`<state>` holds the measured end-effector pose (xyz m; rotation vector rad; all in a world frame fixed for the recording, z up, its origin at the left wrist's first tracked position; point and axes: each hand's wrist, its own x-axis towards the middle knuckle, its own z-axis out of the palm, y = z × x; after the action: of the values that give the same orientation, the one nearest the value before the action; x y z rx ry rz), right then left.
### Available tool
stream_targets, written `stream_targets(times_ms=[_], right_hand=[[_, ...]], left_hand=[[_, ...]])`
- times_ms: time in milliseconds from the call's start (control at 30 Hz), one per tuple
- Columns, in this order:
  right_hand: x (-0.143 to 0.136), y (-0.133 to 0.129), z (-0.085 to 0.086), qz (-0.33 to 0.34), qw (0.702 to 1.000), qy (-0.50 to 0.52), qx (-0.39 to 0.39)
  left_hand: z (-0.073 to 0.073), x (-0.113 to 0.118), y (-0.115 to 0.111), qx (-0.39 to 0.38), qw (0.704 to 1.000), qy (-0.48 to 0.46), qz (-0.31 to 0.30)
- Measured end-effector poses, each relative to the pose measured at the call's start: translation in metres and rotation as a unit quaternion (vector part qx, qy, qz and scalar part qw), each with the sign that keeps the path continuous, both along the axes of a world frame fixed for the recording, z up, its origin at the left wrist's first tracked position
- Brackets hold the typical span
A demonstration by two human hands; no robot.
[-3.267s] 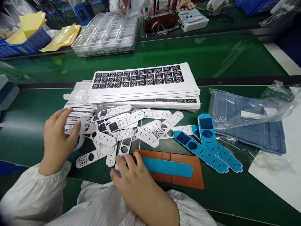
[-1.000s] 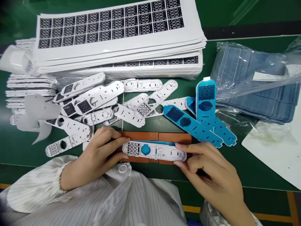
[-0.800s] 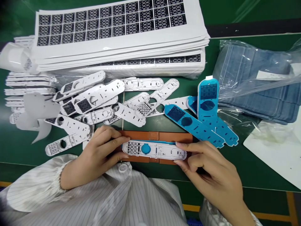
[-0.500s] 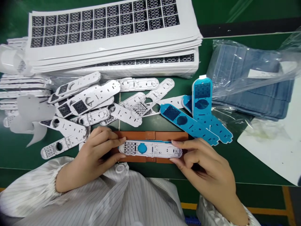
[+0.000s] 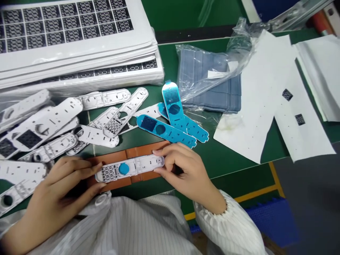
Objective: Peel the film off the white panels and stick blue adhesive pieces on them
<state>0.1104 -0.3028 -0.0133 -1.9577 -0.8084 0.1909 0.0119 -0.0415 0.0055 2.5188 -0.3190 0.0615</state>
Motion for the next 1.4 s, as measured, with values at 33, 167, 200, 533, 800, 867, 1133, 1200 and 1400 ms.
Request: stream_targets(times_ms=[33,167,200,533,800,867,1133,1200,1400], right_hand=[[0.0,0.0,-0.001,0.0,1.0,0.002,0.0],[0.0,0.001,-0.002,0.001,1.0,0.001,-0.01],[0.001,0.001,-0.002,0.001,1.0,0.0,-0.013],[0.003,0.003,0.017,0.032,0.992,0.079,-0.088],[0.002,0.005,0.022,0.059,0.984,-0.031,-0.165],[0.004,0.002,0.018,0.082,0.977,-0.097,-0.17],[0.011,-0.003,0.015,0.13,0.948,-0.251,-0.144],[0.011,-0.003,0.017,0.138,0.94,-0.276,-0.148],[0.012,0.001,0.021,0.118,0.933,-0.3,-0.161]], left_hand=[[0.0,0.0,0.0,0.002,1.0,0.0,0.0],[0.001,0.0,0.0,0.004,1.0,0.002,0.0],[0.001,0.0,0.0,0.005,1.0,0.001,-0.001],[0.006,0.001,-0.003,0.01,1.0,0.02,0.004],[0.004,0.001,-0.003,-0.006,0.999,0.021,0.032],[0.004,0.001,-0.001,-0.016,0.999,0.024,0.024],[0.003,-0.001,0.001,-0.007,1.0,0.011,0.01],[0.002,-0.001,0.001,-0.006,1.0,0.004,0.012],[0.008,0.003,0.001,-0.033,0.999,0.007,0.037]])
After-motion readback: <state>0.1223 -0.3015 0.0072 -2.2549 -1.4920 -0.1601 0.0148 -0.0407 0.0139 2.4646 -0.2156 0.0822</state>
